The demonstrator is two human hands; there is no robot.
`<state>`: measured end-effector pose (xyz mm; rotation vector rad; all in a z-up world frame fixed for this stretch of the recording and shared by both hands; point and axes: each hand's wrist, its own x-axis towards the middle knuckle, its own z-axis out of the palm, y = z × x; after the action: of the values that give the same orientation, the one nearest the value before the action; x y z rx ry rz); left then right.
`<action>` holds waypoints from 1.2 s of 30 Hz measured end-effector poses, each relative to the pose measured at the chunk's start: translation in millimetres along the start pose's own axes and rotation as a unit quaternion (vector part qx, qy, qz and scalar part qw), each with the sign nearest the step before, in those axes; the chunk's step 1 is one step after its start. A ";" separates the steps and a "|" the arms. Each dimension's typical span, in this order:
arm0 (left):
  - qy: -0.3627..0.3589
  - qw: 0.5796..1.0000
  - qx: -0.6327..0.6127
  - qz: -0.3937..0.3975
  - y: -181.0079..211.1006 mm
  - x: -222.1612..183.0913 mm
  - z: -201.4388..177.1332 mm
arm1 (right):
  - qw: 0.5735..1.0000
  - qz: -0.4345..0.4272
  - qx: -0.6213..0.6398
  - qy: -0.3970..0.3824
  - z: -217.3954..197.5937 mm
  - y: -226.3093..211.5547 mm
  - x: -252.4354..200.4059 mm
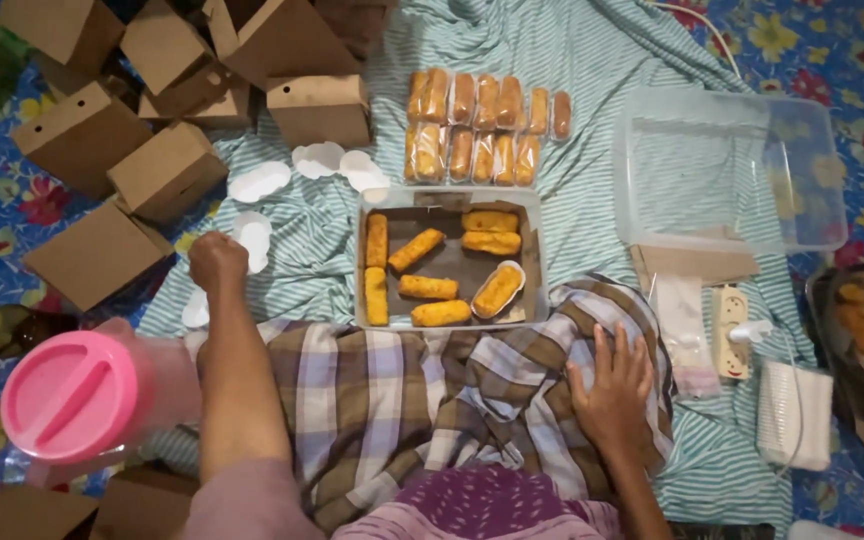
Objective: A person is shown sitting on the floor, picking up individual rectangular snacks from a tray and placing them into small white paper liners, preparing them for packaging into boxes.
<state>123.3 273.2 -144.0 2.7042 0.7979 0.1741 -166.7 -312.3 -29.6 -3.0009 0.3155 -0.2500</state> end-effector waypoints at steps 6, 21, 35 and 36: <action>-0.092 0.994 -0.007 -0.051 4.6 -8.4 -14.5 | 1.000 0.004 0.006 0.005 2.3 -0.9 1.5; 0.129 0.936 0.036 0.326 -55.2 29.0 51.2 | 0.986 0.093 0.135 -0.031 8.7 48.2 17.7; -0.086 0.955 -0.153 0.239 35.4 -86.4 -36.9 | 0.989 0.105 0.103 0.034 93.4 238.6 50.3; -0.083 0.957 -0.152 0.234 36.2 -87.1 -35.4 | 0.989 0.100 0.105 0.032 93.6 233.6 53.8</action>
<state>61.6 206.2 -101.0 2.5191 0.0607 0.1556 -144.3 -542.0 -143.5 -2.7345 0.5561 -0.3370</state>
